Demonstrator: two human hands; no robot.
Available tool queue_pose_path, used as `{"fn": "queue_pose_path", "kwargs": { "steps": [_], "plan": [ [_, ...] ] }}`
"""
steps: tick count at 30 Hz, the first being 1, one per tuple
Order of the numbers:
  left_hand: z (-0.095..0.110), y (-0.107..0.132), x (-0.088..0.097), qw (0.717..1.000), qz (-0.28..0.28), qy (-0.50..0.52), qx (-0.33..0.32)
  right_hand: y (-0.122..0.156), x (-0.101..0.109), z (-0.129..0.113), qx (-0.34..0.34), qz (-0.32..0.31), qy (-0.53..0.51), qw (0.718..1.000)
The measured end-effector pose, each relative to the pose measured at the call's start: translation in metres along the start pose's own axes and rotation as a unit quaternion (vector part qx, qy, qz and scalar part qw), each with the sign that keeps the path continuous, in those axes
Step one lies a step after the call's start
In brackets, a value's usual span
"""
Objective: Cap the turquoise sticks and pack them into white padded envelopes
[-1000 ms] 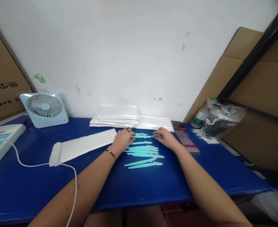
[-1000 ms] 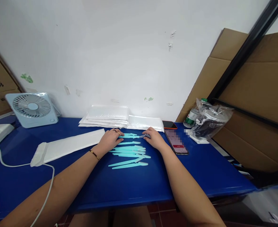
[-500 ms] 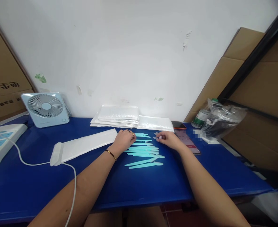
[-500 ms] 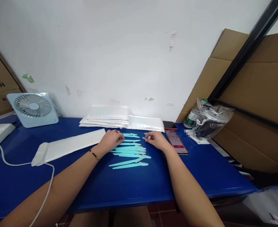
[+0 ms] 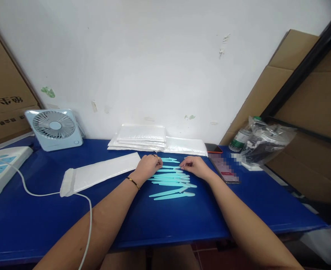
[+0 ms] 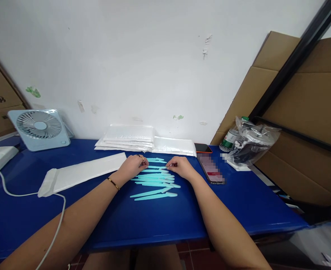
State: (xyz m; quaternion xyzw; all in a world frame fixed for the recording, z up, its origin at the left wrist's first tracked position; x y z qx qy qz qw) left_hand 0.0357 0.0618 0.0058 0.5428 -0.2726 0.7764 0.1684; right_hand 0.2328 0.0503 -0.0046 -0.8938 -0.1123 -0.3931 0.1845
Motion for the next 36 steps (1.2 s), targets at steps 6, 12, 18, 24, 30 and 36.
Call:
{"fn": "queue_pose_path", "kwargs": {
  "steps": [6, 12, 18, 24, 30, 36],
  "plan": [
    [0.0, 0.001, -0.001, 1.0, -0.004, 0.01, 0.0, 0.0, 0.004, -0.005, -0.004, 0.01, -0.001, 1.0],
    [0.008, 0.006, 0.004, 0.999, 0.038, -0.014, -0.02, 0.016, 0.063, 0.026, -0.108, 0.156, 0.103, 0.976],
    [0.018, 0.01, -0.003, 0.998, 0.018, -0.042, -0.046, 0.008, 0.042, 0.033, -0.088, 0.069, 0.14, 0.984],
    [0.022, 0.011, -0.005, 0.997, -0.001, -0.057, -0.056, 0.002, 0.026, 0.03, -0.04, 0.014, 0.071, 0.997],
    [0.022, 0.012, -0.003, 0.998, 0.002, -0.043, -0.052, -0.003, 0.021, 0.031, -0.06, 0.034, 0.067, 0.995],
    [0.023, 0.012, -0.005, 0.997, -0.005, -0.04, -0.06, -0.004, 0.021, 0.027, -0.026, 0.06, 0.086, 0.994]
  ]
}}
Point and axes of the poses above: each hand's wrist, its own y-axis away from the middle knuckle, its own x-axis out of the back of the hand, z = x × y, the point moved 6 cm from there along -y, towards the middle knuckle, and after that the axes turned 1 degree about z, right-handed, at the moved point
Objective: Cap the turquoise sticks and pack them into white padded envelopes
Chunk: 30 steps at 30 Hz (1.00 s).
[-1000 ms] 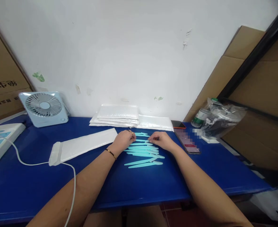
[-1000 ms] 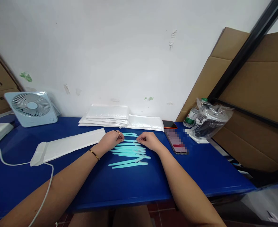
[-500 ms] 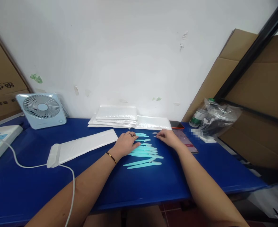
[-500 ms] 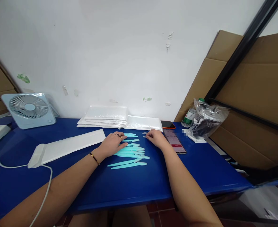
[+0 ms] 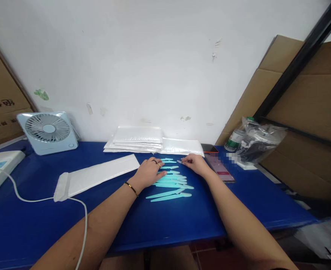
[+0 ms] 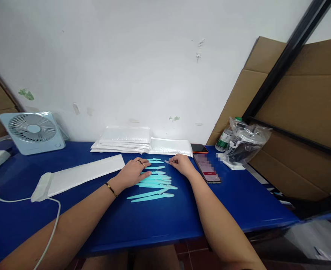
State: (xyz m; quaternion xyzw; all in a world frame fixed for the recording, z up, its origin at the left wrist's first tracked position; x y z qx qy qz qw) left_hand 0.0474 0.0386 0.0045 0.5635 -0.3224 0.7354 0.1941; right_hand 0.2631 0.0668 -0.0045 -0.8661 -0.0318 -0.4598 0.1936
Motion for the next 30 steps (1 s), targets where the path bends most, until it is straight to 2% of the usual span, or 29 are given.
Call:
{"fn": "queue_pose_path", "kwargs": {
  "steps": [9, 13, 16, 20, 22, 25, 30],
  "plan": [
    [0.012, -0.003, -0.004, 0.996, -0.021, 0.049, -0.067, -0.006, -0.017, -0.013, 0.021, -0.008, -0.059, 0.998],
    [0.01, -0.002, -0.004, 0.997, -0.038, 0.061, -0.021, -0.005, -0.018, -0.022, 0.026, -0.013, -0.041, 0.999],
    [0.01, 0.002, -0.001, 0.997, -0.049, 0.054, -0.008, 0.003, -0.016, -0.04, 0.064, -0.035, -0.027, 0.997],
    [0.019, 0.011, 0.001, 0.995, -0.084, 0.035, -0.034, 0.027, -0.019, -0.07, 0.113, -0.152, 0.007, 0.982],
    [0.027, 0.016, 0.002, 0.995, -0.094, 0.023, -0.035, 0.044, -0.02, -0.084, 0.126, -0.186, 0.027, 0.974],
    [0.044, 0.028, 0.004, 0.994, -0.1, 0.002, -0.035, 0.072, -0.02, -0.105, 0.15, -0.176, 0.038, 0.972],
    [0.074, 0.052, 0.007, 0.996, -0.068, -0.05, -0.019, 0.11, -0.023, -0.13, 0.153, -0.096, 0.082, 0.98]
  ]
}}
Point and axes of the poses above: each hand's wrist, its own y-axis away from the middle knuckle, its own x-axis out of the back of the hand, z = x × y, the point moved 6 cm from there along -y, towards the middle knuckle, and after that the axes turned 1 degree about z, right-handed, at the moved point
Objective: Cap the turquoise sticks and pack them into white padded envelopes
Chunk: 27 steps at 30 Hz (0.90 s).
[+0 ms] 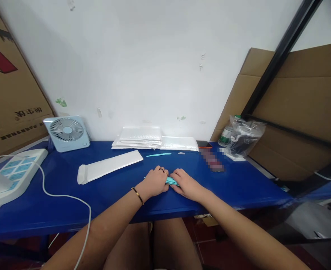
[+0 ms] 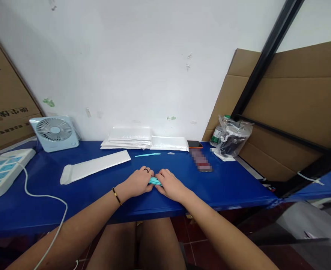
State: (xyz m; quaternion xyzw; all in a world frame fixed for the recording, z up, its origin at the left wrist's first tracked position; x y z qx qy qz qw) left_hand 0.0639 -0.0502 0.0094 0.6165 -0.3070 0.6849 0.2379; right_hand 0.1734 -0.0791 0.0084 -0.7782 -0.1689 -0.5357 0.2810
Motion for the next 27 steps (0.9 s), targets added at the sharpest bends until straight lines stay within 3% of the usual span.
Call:
{"fn": "queue_pose_path", "kwargs": {
  "steps": [3, 10, 13, 17, 19, 21, 24, 27],
  "plan": [
    [0.01, 0.009, -0.002, 1.0, -0.016, 0.002, 0.007, 0.006, -0.002, -0.01, -0.017, -0.003, 0.027, 0.999],
    [0.018, 0.006, -0.005, 0.998, -0.049, 0.002, 0.027, -0.002, -0.01, -0.014, -0.022, -0.123, 0.073, 0.989],
    [0.016, 0.002, -0.004, 0.998, -0.035, 0.014, 0.053, -0.01, 0.0, -0.012, -0.006, -0.131, 0.104, 0.986],
    [0.006, 0.0, 0.002, 0.991, 0.019, 0.074, 0.108, -0.022, 0.048, -0.015, 0.008, -0.057, 0.119, 0.991],
    [0.001, 0.0, 0.006, 0.977, 0.072, 0.154, 0.131, -0.028, 0.078, -0.02, -0.003, 0.032, 0.053, 0.998],
    [-0.003, 0.0, 0.01, 0.957, 0.119, 0.224, 0.139, -0.033, 0.094, -0.025, -0.018, 0.097, -0.044, 0.994],
    [-0.007, 0.005, 0.013, 0.944, 0.139, 0.266, 0.138, -0.048, 0.083, -0.029, 0.005, 0.092, -0.188, 0.978],
    [-0.015, 0.017, 0.015, 0.93, 0.145, 0.305, 0.147, -0.07, 0.057, -0.002, -0.025, 0.11, -0.263, 0.958]
  ]
}}
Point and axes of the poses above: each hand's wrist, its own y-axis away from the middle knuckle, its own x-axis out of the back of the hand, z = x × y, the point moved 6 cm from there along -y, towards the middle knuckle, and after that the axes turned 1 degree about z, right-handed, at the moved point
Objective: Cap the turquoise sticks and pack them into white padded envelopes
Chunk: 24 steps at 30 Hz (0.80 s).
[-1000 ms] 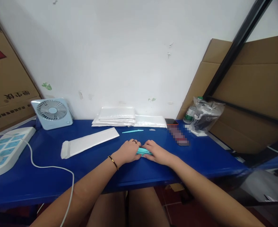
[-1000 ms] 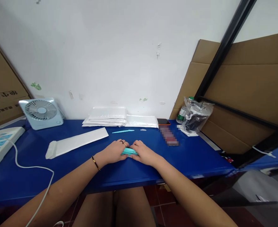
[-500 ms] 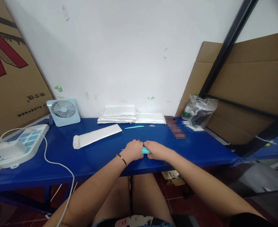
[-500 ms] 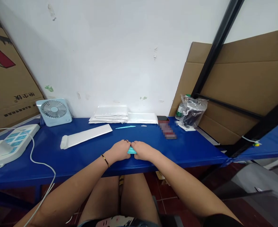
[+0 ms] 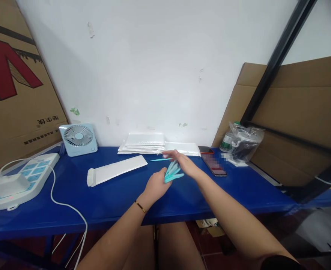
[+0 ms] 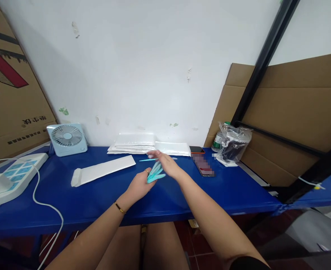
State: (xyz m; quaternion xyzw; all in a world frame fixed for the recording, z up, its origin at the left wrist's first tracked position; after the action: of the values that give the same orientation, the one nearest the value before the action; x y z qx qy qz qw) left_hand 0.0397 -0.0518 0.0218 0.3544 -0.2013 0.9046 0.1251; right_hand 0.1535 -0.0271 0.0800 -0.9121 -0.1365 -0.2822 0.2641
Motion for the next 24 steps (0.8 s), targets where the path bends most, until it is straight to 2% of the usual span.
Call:
{"fn": "queue_pose_path", "kwargs": {
  "steps": [2, 5, 7, 9, 12, 14, 16, 20, 24],
  "plan": [
    [-0.007, 0.006, 0.007, 0.998, -0.007, 0.059, 0.03, -0.016, -0.003, 0.034, -0.029, 0.043, 0.075, 0.996],
    [-0.016, 0.014, 0.009, 0.986, -0.037, 0.143, 0.074, -0.034, -0.024, 0.077, -0.029, -0.063, 0.253, 0.965],
    [-0.018, 0.018, 0.009, 0.981, -0.051, 0.17, 0.078, -0.032, -0.036, 0.098, -0.035, -0.132, 0.312, 0.94],
    [-0.018, 0.021, 0.008, 0.979, -0.056, 0.18, 0.073, -0.021, -0.036, 0.113, -0.067, -0.14, 0.336, 0.929],
    [-0.017, 0.023, 0.006, 0.979, -0.06, 0.185, 0.068, 0.006, -0.016, 0.124, -0.114, -0.074, 0.378, 0.916],
    [-0.016, 0.023, 0.005, 0.977, -0.067, 0.189, 0.07, 0.022, 0.001, 0.126, -0.113, -0.037, 0.407, 0.906],
    [-0.015, 0.023, 0.002, 0.976, -0.075, 0.194, 0.072, 0.031, 0.015, 0.127, -0.103, -0.027, 0.412, 0.905],
    [-0.014, 0.023, 0.0, 0.974, -0.077, 0.202, 0.073, 0.028, 0.027, 0.126, -0.07, -0.052, 0.377, 0.922],
    [-0.014, 0.025, 0.002, 0.968, -0.076, 0.225, 0.085, 0.024, 0.031, 0.127, -0.101, -0.011, 0.4, 0.911]
  ]
}}
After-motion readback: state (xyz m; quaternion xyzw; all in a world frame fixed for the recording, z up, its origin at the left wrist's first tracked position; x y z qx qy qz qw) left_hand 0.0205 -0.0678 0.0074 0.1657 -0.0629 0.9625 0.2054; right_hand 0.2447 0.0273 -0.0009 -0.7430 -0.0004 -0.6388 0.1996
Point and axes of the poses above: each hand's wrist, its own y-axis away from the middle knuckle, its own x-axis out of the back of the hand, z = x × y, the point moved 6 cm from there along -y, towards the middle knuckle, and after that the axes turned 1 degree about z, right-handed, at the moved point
